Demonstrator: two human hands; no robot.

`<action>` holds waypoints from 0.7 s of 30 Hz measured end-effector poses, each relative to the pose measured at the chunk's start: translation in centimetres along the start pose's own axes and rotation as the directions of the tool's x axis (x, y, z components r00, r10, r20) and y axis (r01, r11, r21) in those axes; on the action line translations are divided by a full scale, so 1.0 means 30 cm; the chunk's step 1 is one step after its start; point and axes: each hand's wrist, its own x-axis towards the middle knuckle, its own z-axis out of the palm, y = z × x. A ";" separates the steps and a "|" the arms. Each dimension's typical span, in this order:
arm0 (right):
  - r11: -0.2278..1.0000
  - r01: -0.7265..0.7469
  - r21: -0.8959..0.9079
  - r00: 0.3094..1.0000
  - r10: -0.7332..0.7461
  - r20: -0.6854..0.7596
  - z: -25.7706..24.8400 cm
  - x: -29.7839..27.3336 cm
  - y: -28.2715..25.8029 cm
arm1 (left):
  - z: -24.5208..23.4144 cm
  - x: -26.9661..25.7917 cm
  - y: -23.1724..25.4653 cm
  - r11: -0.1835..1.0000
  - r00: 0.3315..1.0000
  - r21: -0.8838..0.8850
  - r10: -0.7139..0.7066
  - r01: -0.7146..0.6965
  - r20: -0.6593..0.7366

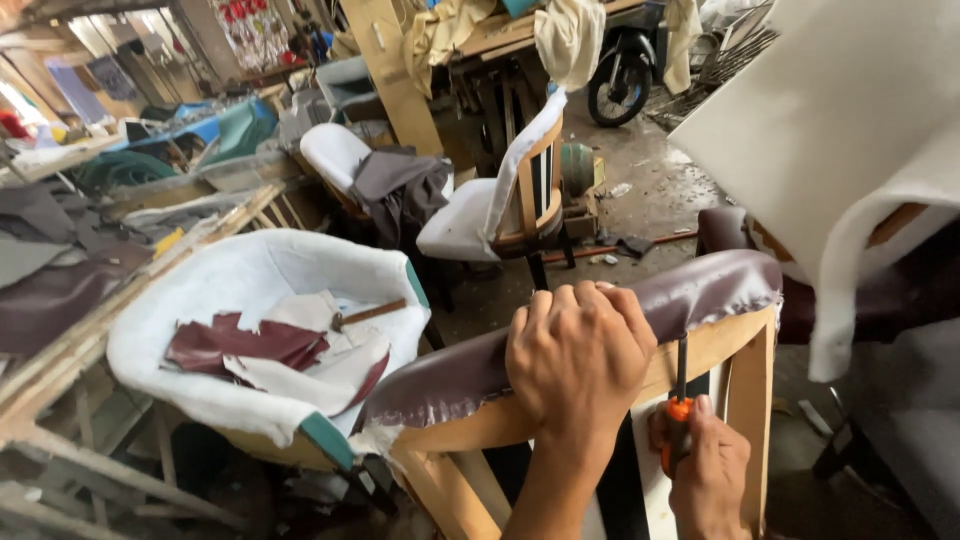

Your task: Removing old leather upholstery and staples from a wooden chair frame using a pry tool

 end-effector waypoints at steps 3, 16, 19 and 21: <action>0.974 -0.058 0.221 0.998 0.058 0.004 -0.034 0.058 0.044 | 0.029 0.013 -0.019 1.000 1.000 -0.006 -0.012 0.012 0.017; 0.961 -0.249 -0.118 0.965 0.257 0.057 -0.267 -0.059 -0.084 | 0.002 0.052 -0.097 0.872 0.898 -0.249 0.439 -0.422 0.014; 0.901 0.113 -0.419 0.987 -0.051 0.155 -0.211 -0.069 -0.155 | -0.031 0.042 -0.087 0.823 0.869 -0.295 0.492 -0.485 -0.056; 0.833 0.402 -0.381 0.915 -0.357 0.186 -0.194 -0.058 -0.127 | -0.041 0.044 -0.081 0.812 0.868 -0.326 0.493 -0.485 -0.062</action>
